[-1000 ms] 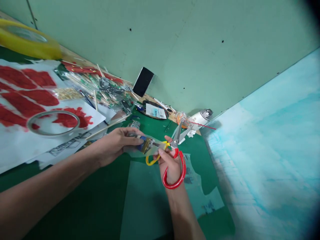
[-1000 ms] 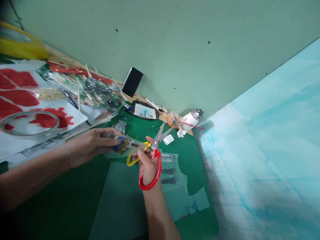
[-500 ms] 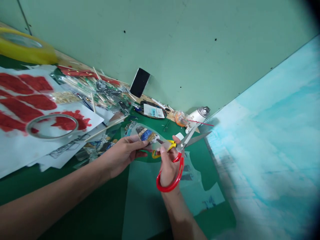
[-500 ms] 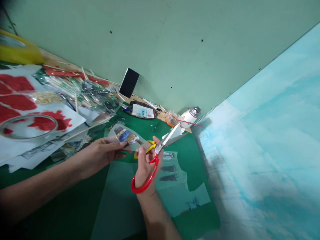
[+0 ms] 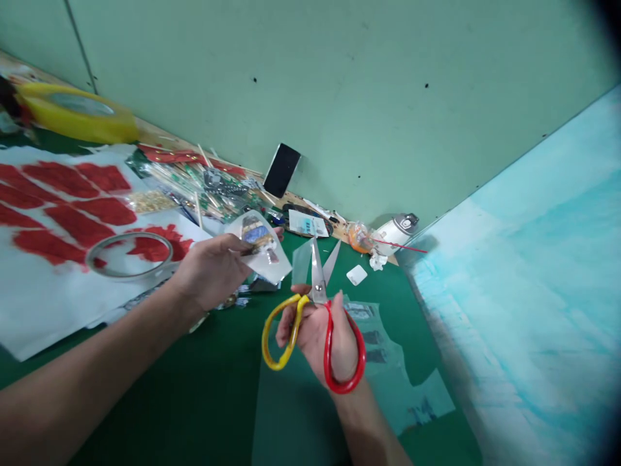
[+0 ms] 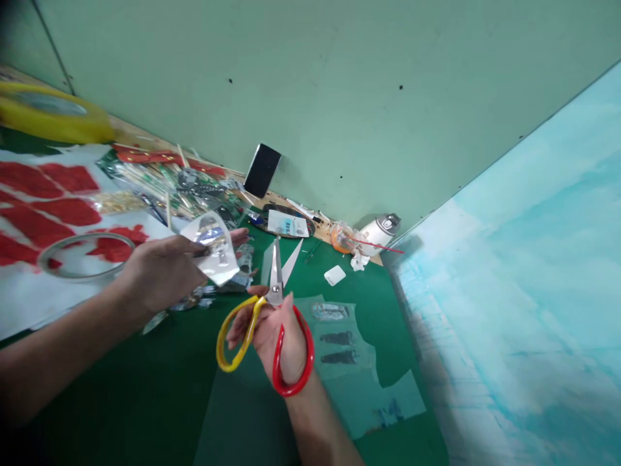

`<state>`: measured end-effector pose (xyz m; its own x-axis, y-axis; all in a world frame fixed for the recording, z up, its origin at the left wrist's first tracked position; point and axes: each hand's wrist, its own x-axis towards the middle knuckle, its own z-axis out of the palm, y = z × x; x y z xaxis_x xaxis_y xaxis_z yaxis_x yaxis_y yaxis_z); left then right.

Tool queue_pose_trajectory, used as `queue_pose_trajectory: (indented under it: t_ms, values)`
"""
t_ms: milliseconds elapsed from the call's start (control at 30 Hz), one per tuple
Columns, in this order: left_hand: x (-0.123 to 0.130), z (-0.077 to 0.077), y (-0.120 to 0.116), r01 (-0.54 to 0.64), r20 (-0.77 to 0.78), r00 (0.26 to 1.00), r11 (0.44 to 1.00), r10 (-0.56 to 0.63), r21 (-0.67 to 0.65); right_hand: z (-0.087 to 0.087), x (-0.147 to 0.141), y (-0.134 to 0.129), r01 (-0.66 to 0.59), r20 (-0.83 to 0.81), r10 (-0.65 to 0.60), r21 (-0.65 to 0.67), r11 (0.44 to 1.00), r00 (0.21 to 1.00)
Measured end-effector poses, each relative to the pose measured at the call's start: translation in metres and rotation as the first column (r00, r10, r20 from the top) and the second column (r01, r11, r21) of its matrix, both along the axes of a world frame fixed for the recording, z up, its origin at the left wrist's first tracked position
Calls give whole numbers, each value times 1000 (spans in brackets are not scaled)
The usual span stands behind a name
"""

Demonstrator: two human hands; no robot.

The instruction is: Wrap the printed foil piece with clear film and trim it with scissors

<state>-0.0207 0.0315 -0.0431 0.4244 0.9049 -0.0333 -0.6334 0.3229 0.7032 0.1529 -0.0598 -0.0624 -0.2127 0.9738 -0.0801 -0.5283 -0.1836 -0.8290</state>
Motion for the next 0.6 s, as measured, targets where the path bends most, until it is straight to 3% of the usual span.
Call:
queue_pose_trajectory:
  t_ms: [167, 300, 433, 600]
  values:
    - [-5, 1, 0, 213, -19, 977, 977, -213, -7, 18, 1, -13, -258, -69, 256, -11, 966, 964]
    - [-5, -1, -5, 354, -185, 923, 933, -337, 68, 20, 3, -17, -316, -52, 312, -74, 946, 949]
    - [-7, 1, -6, 340, -255, 916, 936, -309, 88, 19, 10, -15, -246, -8, 245, -24, 969, 969]
    - [-7, -2, -1, 220, -162, 966, 968, -200, 118, 18, 26, -4, -49, -11, 51, 119, 992, 999]
